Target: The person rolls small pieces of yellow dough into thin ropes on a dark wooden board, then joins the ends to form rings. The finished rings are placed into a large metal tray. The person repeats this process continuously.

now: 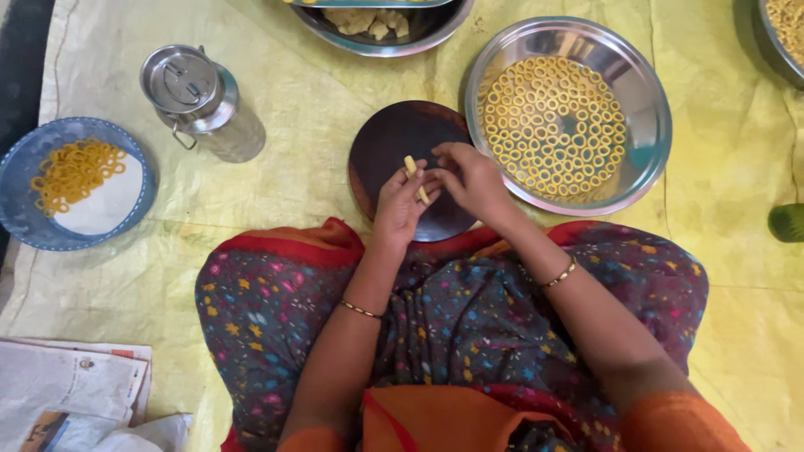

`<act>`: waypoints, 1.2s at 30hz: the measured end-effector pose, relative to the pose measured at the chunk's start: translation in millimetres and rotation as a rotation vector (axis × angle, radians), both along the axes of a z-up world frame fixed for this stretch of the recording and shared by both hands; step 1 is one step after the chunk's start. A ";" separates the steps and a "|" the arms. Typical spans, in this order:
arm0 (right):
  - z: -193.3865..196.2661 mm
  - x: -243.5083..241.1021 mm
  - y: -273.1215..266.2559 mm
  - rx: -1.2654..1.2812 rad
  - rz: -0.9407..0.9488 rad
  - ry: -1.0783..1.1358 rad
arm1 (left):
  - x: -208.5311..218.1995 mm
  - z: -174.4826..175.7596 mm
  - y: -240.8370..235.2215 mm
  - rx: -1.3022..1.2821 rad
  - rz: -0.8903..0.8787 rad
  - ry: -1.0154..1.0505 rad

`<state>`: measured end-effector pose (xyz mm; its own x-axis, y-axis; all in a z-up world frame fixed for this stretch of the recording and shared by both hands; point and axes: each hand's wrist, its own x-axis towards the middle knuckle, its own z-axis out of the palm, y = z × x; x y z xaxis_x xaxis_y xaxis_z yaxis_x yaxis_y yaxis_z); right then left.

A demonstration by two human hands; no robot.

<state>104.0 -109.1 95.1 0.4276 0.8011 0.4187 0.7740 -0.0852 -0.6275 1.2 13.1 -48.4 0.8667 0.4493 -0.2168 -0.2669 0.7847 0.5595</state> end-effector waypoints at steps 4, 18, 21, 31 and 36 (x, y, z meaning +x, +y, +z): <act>-17.4 18.5 -35.2 -0.058 -0.146 0.243 | 1.8 -4.1 6.5 0.034 -0.010 0.118; -22.1 57.1 -40.3 0.037 -0.210 0.344 | 18.4 41.0 28.3 1.800 0.071 0.775; -21.4 61.8 -41.6 0.059 -0.237 0.314 | 17.6 31.0 19.1 2.246 -0.008 0.727; -21.2 74.6 -41.6 0.076 -0.268 0.346 | 36.9 44.5 52.0 1.842 -0.375 0.862; -22.0 73.7 -38.9 0.066 -0.267 0.355 | 62.7 42.3 63.5 1.985 -0.209 0.752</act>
